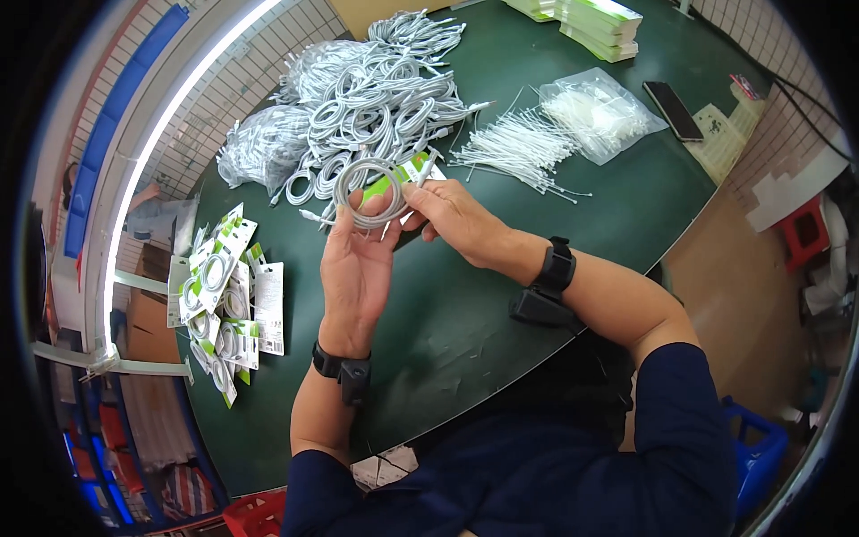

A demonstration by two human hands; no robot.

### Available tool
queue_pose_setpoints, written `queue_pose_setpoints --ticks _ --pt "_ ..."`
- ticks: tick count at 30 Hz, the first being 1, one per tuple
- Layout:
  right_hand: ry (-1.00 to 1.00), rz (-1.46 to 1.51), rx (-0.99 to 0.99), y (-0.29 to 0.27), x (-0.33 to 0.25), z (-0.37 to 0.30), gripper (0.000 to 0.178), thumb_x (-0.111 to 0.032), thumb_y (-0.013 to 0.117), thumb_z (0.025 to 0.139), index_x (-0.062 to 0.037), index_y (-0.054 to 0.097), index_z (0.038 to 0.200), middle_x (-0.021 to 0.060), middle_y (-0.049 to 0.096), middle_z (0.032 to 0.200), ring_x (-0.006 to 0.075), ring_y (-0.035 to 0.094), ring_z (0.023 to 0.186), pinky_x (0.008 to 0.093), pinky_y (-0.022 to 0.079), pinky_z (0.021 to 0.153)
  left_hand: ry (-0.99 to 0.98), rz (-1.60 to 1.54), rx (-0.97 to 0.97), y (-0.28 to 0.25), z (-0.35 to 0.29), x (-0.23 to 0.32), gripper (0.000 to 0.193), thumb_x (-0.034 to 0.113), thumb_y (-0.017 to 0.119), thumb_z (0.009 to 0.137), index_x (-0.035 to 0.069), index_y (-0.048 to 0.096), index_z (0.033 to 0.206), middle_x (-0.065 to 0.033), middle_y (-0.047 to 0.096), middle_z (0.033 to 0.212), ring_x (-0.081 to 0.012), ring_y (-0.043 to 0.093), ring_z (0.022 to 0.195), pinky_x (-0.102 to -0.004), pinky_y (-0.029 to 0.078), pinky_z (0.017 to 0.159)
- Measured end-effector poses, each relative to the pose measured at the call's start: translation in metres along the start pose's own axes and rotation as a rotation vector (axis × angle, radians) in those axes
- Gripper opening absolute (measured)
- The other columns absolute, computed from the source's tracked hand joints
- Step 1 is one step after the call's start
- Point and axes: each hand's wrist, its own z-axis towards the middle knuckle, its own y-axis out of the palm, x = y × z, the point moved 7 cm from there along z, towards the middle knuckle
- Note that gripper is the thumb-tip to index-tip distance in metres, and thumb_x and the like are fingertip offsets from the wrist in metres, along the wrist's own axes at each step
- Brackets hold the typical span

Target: The person picks up a cable and a cardboard backing, then threads a plastic tie through the backing and around the cable. They pull the tie tight to secure the cable to the backing and set the assembled unit onto a pile of others.

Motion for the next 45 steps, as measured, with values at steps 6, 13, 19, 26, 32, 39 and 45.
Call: queue_pose_setpoints --ticks 6,13,19,26,32,39,45 --pt "0.148 0.349 -0.124 0.0 0.008 0.0 0.03 -0.029 0.054 0.106 -0.0008 0.063 0.111 0.0021 0.062 0.087 0.0068 0.056 0.072 0.0221 0.045 0.059 -0.046 0.134 0.105 -0.01 0.006 0.007 0.035 0.023 0.042 0.109 0.001 0.047 0.136 -0.0149 0.067 0.119 -0.0259 0.065 0.113 -0.0437 0.047 0.102" --pt "0.102 0.422 -0.012 0.006 0.006 0.0 0.028 -0.025 0.052 0.107 0.0001 0.062 0.113 0.0006 0.06 0.084 0.0052 0.053 0.067 0.021 0.043 0.055 -0.138 0.044 0.101 -0.015 0.003 0.002 0.035 0.019 0.042 0.108 -0.001 0.046 0.136 -0.0103 0.066 0.111 -0.0243 0.065 0.109 -0.0414 0.048 0.098" --pt "0.11 0.348 -0.22 0.015 -0.003 -0.002 0.029 -0.029 0.051 0.108 -0.0028 0.062 0.111 -0.002 0.059 0.086 0.0043 0.049 0.061 0.023 0.042 0.053 -0.221 0.022 0.111 -0.023 -0.003 -0.006 0.035 0.021 0.043 0.108 -0.001 0.047 0.135 -0.0055 0.062 0.096 -0.0199 0.063 0.096 -0.039 0.049 0.092" --pt "0.146 -0.032 -0.306 0.019 0.008 -0.004 0.034 -0.033 0.049 0.109 -0.0015 0.061 0.11 -0.0025 0.057 0.084 0.0047 0.042 0.054 0.0239 0.041 0.05 -0.144 -0.031 0.038 -0.026 -0.007 -0.001 0.041 0.026 0.044 0.109 -0.004 0.048 0.136 0.0012 0.05 0.076 -0.0119 0.049 0.07 -0.0355 0.05 0.08" --pt "0.276 0.059 -0.426 0.023 0.011 -0.011 0.038 -0.034 0.047 0.109 0.0006 0.061 0.114 -0.0021 0.055 0.083 0.0051 0.043 0.056 0.024 0.042 0.052 -0.196 0.282 0.063 -0.025 -0.013 0.009 0.041 0.03 0.045 0.109 -0.006 0.056 0.127 0.0033 0.043 0.067 -0.0083 0.038 0.055 -0.0311 0.049 0.068" --pt "0.301 -0.08 -0.525 0.033 0.007 -0.018 0.047 -0.04 0.044 0.109 0.0032 0.061 0.115 -0.0017 0.053 0.083 0.0056 0.043 0.057 0.024 0.043 0.052 -0.284 0.387 0.014 -0.035 -0.022 0.001 0.036 0.028 0.055 0.105 -0.005 0.061 0.118 0.0034 0.047 0.067 -0.0047 0.038 0.055 -0.0266 0.046 0.063" --pt "0.335 -0.163 -0.594 0.031 0.009 -0.018 0.043 -0.037 0.045 0.108 0.0009 0.065 0.104 -0.0007 0.056 0.079 0.0068 0.046 0.055 0.024 0.043 0.051 -0.312 0.412 0.001 -0.042 -0.023 -0.007 0.027 0.02 0.059 0.103 -0.003 0.063 0.116 0.0027 0.052 0.069 -0.0047 0.037 0.052 -0.0235 0.045 0.059"
